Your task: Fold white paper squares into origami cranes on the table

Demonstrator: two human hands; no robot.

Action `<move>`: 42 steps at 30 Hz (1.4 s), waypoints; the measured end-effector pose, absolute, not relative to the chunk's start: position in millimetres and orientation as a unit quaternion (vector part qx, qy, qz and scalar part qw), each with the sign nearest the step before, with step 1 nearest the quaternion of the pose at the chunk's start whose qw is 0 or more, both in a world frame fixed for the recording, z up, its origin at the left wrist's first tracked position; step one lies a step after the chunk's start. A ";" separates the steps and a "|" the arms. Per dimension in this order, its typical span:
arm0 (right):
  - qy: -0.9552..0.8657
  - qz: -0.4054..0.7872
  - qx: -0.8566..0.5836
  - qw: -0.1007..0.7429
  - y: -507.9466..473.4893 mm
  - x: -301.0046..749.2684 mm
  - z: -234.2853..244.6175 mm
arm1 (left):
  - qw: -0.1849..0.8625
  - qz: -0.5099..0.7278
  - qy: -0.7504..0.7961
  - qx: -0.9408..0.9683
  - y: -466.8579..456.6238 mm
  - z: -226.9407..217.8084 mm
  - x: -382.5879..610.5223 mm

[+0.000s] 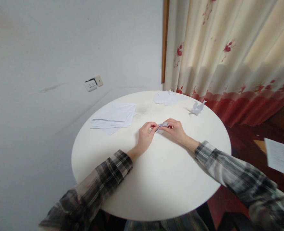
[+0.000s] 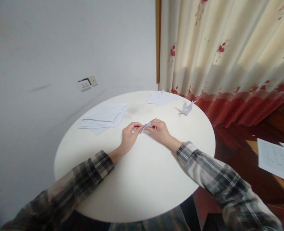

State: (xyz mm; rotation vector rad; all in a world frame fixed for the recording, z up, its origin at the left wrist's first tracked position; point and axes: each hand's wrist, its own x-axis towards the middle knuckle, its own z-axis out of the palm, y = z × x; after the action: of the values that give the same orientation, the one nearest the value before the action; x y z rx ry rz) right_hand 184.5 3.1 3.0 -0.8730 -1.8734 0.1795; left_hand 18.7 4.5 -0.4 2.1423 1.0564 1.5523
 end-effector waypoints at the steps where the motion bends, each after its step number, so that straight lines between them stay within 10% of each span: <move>1: -0.777 0.076 -0.363 0.509 3.1 184.4 3.0 | 0.151 0.541 0.369 0.741 4.6 -0.5 19.0; 42: -0.827 -0.044 -0.329 0.454 -0.4 182.1 7.3 | 0.037 0.566 0.273 0.777 -7.4 11.2 20.3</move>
State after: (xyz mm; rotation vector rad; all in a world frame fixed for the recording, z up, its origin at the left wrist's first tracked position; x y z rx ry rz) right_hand 182.1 -0.4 7.3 -0.8130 -2.0398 -0.1088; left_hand 20.3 -7.4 11.2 2.3844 0.8385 1.7387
